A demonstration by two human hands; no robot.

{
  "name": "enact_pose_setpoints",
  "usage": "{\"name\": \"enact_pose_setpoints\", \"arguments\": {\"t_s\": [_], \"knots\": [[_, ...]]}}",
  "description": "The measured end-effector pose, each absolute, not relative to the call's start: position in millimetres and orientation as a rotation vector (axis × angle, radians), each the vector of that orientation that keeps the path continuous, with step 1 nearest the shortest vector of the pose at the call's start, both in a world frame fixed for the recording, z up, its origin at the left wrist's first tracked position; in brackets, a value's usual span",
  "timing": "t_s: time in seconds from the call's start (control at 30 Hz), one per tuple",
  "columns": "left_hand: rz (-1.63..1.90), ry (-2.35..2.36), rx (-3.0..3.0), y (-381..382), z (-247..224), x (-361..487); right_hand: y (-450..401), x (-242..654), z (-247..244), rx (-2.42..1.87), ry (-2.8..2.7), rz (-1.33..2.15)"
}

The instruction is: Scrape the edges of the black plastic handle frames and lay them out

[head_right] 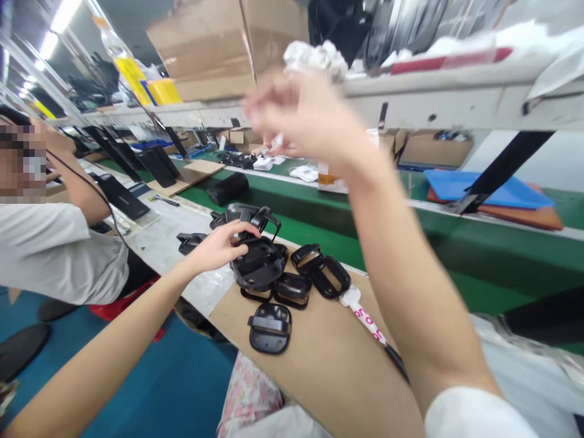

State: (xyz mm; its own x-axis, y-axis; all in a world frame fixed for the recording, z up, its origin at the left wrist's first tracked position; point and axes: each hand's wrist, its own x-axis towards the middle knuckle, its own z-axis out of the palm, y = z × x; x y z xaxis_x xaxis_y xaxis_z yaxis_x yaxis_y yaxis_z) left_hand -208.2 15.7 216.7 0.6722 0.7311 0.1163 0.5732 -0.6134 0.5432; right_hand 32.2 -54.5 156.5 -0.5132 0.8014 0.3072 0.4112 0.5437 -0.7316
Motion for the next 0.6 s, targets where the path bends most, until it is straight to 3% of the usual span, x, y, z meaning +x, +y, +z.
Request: {"name": "enact_pose_setpoints", "arguments": {"t_s": [0.33, 0.6], "knots": [[0.041, 0.669, 2.397, 6, 237, -222, -13, 32, 196, -0.965, -2.291, 0.789], [0.124, 0.662, 2.243, 18, 221, -242, -1, 9, 176, -0.978, -2.205, 0.807]]}}
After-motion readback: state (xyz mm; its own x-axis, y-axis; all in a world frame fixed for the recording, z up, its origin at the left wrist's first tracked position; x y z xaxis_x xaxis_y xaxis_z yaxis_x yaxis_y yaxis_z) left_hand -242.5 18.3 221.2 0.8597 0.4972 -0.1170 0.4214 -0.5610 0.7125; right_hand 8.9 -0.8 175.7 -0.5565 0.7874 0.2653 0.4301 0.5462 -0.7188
